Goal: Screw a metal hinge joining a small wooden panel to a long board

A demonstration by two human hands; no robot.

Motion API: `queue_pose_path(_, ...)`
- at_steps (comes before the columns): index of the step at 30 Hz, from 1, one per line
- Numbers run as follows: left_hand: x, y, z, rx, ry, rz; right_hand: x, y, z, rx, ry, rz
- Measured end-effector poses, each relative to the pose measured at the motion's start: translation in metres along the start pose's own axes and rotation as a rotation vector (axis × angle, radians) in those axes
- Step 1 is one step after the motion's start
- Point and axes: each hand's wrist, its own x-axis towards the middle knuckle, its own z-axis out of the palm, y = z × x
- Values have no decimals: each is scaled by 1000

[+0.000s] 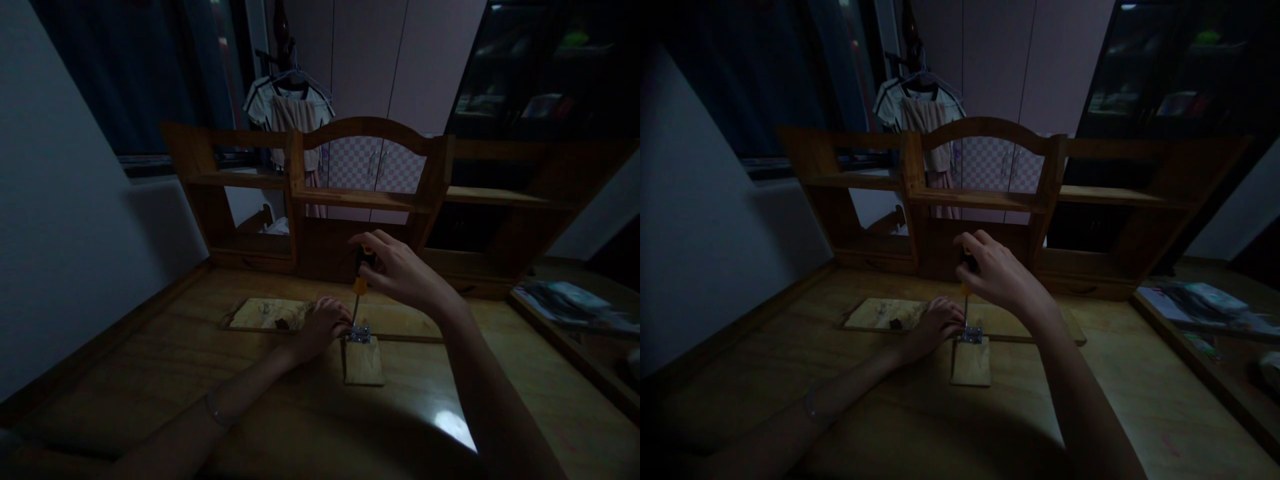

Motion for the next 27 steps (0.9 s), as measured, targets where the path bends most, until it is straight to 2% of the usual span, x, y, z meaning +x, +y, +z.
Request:
queue_pose_path(2,0,0,0,-2,-1,-1,-1,-1,-1,0,-11,3)
queue_pose_path(8,-1,0,3,26,2,-15,3,0,4,-43,74,-9)
queue_pose_path(14,-1,2,0,66,-26,-30,-1,-3,-1,-10,2,-21)
queue_pose_path(21,-1,-1,2,87,-29,-22,2,-1,6,-70,45,25)
queue_pose_path(27,-3,-2,3,141,-44,19,-2,-3,1,-69,-8,18)
